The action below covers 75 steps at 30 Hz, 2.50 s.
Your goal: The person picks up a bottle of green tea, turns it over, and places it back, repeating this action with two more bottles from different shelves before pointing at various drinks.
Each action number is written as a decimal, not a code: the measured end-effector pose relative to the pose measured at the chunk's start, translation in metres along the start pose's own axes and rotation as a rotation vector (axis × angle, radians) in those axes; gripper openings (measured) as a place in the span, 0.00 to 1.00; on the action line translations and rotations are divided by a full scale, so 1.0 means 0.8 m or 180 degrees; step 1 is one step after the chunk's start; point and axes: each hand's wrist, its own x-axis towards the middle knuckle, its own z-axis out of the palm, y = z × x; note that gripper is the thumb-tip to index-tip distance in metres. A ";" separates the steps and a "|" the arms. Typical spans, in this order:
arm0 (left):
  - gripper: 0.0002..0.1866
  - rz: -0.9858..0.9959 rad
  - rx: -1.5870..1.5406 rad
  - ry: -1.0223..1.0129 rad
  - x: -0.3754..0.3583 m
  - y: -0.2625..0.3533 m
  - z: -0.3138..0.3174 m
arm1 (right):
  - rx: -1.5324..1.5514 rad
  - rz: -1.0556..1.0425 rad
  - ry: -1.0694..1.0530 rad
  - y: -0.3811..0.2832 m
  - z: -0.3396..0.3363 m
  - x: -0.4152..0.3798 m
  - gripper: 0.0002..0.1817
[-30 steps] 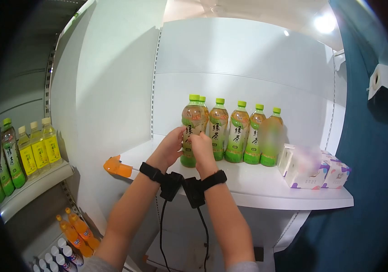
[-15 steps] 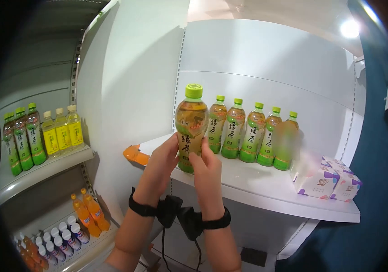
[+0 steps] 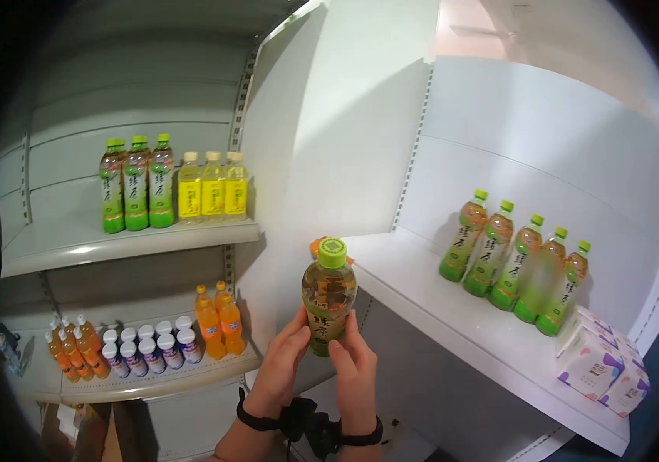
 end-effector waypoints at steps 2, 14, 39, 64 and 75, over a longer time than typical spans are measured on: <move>0.30 0.0018 -0.0050 0.0100 -0.005 -0.001 -0.020 | 0.0061 0.0186 -0.0096 0.013 0.012 -0.001 0.29; 0.30 0.0200 0.0613 0.0321 -0.019 0.083 -0.163 | 0.0220 0.0376 -0.0614 0.083 0.157 0.019 0.29; 0.27 0.1661 0.1836 0.0844 -0.012 0.370 -0.303 | 0.1083 -0.0296 -0.1897 0.057 0.479 0.101 0.20; 0.21 0.0792 0.2228 0.2084 0.040 0.392 -0.393 | 0.0703 0.0534 -0.2305 0.147 0.570 0.167 0.17; 0.17 0.1032 0.1949 0.2183 0.032 0.381 -0.373 | 0.0795 0.0614 -0.2428 0.138 0.553 0.152 0.28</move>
